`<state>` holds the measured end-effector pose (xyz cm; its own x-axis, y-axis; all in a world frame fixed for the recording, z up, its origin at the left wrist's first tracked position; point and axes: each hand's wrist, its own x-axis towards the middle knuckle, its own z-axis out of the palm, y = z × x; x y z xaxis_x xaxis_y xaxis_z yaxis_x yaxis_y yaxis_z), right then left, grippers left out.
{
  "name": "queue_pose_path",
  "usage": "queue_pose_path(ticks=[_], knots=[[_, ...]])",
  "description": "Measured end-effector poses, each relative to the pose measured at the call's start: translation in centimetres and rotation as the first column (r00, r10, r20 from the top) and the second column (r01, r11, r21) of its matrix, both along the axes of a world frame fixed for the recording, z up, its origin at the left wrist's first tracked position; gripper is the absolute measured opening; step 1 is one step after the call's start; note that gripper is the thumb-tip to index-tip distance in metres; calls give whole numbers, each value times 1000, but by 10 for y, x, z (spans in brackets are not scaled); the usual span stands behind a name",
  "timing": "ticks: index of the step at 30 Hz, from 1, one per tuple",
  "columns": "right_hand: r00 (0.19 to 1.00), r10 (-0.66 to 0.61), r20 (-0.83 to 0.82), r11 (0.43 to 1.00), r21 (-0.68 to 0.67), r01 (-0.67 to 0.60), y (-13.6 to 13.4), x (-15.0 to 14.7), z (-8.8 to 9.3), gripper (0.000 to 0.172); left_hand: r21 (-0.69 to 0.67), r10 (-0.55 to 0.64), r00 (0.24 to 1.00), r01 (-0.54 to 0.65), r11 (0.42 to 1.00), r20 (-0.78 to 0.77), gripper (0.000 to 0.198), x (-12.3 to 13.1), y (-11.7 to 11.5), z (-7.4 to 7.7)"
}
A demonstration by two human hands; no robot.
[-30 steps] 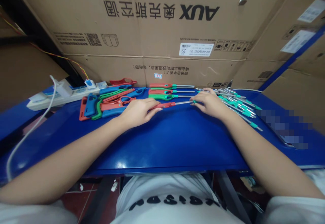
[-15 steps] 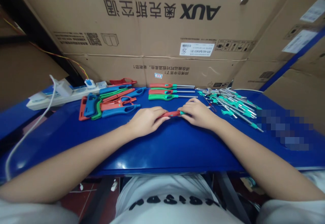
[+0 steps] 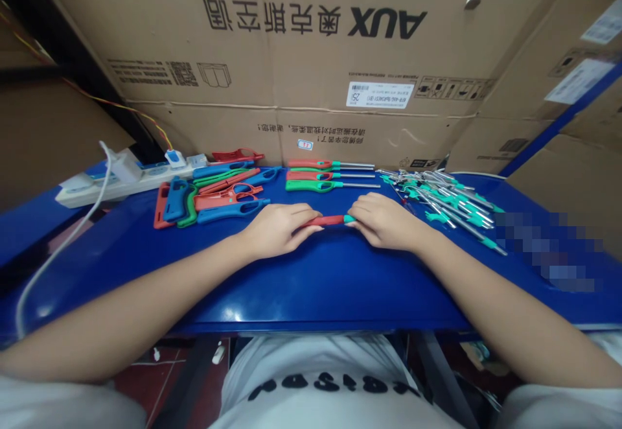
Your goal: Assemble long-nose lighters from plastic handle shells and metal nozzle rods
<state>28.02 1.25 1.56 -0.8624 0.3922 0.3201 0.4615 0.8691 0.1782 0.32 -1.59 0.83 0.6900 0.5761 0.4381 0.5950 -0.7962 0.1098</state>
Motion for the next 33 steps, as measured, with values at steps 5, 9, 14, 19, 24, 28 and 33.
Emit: queue_pose_path(ticks=[5,9,14,19,24,28,33], knots=[[1000,22,-14,997,81,-20,-2,-3,-5,30,82,-44,999,42,996,14,31,-1,0,-1],[1000,18,-15,995,97,-16,-3,-5,-9,29,144,-66,998,63,988,18,27,0,-1,-2],[1000,-9,5,1000,11,9,-3,-6,-12,29,197,-77,997,79,977,-22,27,-1,-2,-3],[998,-51,36,974,-220,58,-2,-7,-8,33,100,-50,995,59,993,-88,33,0,2,-2],[989,-142,48,888,-436,148,5,0,2,29,-47,-29,984,22,999,-176,38,3,5,1],[968,-232,92,835,-491,247,11,18,12,24,-60,1,969,-17,998,-249,50,2,5,3],[834,-527,164,711,-451,539,18,38,26,34,-79,56,956,-82,994,-289,39,0,4,5]])
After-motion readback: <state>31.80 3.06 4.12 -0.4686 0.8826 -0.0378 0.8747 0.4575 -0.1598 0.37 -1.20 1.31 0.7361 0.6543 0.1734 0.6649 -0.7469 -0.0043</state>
